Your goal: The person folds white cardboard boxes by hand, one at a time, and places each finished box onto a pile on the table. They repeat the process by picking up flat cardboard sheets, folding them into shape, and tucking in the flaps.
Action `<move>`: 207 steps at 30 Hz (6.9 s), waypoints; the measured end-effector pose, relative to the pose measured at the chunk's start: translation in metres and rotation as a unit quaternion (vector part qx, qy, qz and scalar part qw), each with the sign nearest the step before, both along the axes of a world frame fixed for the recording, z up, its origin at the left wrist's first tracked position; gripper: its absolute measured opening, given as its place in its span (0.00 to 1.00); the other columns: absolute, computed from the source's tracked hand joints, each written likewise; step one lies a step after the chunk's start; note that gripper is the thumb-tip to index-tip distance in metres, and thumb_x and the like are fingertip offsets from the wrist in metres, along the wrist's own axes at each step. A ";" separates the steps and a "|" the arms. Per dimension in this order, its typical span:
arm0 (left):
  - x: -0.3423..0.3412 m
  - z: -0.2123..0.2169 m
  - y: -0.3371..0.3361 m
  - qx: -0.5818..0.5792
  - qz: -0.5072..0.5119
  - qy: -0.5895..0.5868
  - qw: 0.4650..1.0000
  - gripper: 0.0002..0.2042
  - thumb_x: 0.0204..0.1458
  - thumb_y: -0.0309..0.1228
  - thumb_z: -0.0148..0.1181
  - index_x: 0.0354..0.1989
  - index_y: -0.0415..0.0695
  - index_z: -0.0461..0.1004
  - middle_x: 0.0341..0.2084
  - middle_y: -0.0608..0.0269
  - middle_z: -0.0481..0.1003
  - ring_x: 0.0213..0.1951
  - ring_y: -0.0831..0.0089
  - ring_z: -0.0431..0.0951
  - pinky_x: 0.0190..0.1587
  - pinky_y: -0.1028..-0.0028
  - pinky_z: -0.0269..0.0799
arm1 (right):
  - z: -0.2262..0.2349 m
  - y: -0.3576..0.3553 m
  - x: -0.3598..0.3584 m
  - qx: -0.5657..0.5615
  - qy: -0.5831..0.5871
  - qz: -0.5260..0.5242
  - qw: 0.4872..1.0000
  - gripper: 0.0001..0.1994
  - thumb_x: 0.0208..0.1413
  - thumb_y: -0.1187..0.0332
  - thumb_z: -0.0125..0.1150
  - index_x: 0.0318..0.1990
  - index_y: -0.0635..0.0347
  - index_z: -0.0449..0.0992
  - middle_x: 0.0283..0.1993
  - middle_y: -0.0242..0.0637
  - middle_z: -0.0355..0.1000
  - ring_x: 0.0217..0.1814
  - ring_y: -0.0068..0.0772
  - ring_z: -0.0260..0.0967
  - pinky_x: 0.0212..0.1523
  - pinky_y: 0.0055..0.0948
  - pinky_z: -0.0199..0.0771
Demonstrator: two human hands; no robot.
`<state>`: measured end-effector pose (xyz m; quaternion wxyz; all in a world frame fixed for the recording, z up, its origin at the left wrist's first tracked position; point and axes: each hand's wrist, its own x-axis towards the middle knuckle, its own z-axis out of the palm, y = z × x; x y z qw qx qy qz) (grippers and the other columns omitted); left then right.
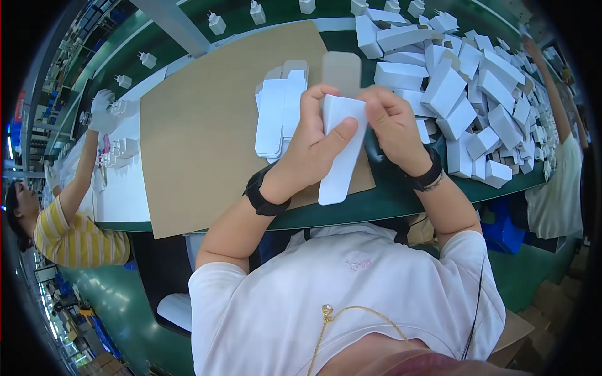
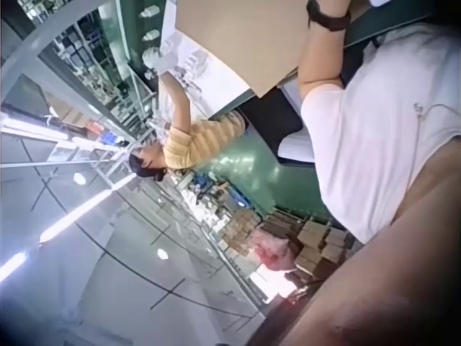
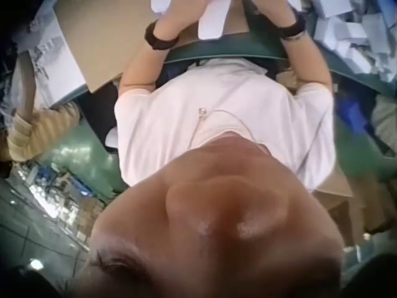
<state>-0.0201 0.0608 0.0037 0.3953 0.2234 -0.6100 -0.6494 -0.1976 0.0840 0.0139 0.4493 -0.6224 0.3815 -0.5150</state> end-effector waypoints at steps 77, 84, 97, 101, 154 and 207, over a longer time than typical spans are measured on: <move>0.010 0.003 0.001 -0.100 -0.019 -0.023 0.995 0.27 0.56 0.36 0.51 0.59 0.45 0.44 0.45 0.53 0.63 0.45 0.71 0.67 0.46 0.72 0.64 | 0.009 0.007 0.022 0.025 -0.110 -0.010 0.994 0.19 0.54 0.63 0.59 0.50 0.61 0.66 0.48 0.34 0.66 0.44 0.18 0.64 0.44 0.17 0.64; 0.003 0.010 0.005 0.091 -0.043 0.032 0.994 0.27 0.58 0.37 0.47 0.58 0.46 0.37 0.33 0.54 0.72 0.28 0.72 0.76 0.29 0.76 0.72 | 0.001 0.003 0.010 -0.081 0.059 -0.032 0.994 0.15 0.58 0.64 0.52 0.50 0.63 0.70 0.47 0.37 0.70 0.43 0.22 0.66 0.44 0.19 0.64; 0.017 0.008 0.002 -0.069 -0.053 -0.079 0.993 0.35 0.55 0.37 0.53 0.61 0.48 0.33 0.39 0.54 0.70 0.34 0.71 0.75 0.35 0.75 0.72 | 0.024 0.002 0.000 0.008 0.006 -0.045 0.999 0.13 0.54 0.70 0.54 0.46 0.64 0.75 0.41 0.39 0.75 0.39 0.23 0.70 0.42 0.19 0.68; 0.013 0.008 -0.001 -0.075 -0.032 -0.074 0.994 0.34 0.55 0.37 0.53 0.60 0.45 0.34 0.38 0.52 0.70 0.36 0.70 0.74 0.37 0.74 0.70 | 0.025 -0.002 -0.010 0.013 0.056 0.004 0.998 0.13 0.55 0.69 0.53 0.46 0.65 0.75 0.45 0.41 0.74 0.43 0.24 0.70 0.44 0.20 0.69; -0.012 -0.015 0.016 -0.238 0.043 -0.106 0.964 0.40 0.51 0.30 0.57 0.61 0.43 0.30 0.50 0.46 0.59 0.48 0.65 0.67 0.49 0.66 0.64 | 0.022 0.007 -0.016 -0.028 0.197 -0.026 0.980 0.15 0.42 0.67 0.69 0.26 0.59 0.64 0.24 0.27 0.58 0.27 0.17 0.54 0.27 0.19 0.57; 0.066 0.022 -0.044 -0.235 0.241 -0.595 0.730 0.20 0.41 0.39 0.65 0.35 0.35 0.71 0.25 0.46 0.74 0.30 0.53 0.75 0.34 0.65 0.70 | 0.043 -0.004 -0.053 -0.342 0.293 -0.282 0.847 0.11 0.47 0.78 0.61 0.41 0.65 0.75 0.43 0.42 0.74 0.43 0.28 0.72 0.43 0.22 0.69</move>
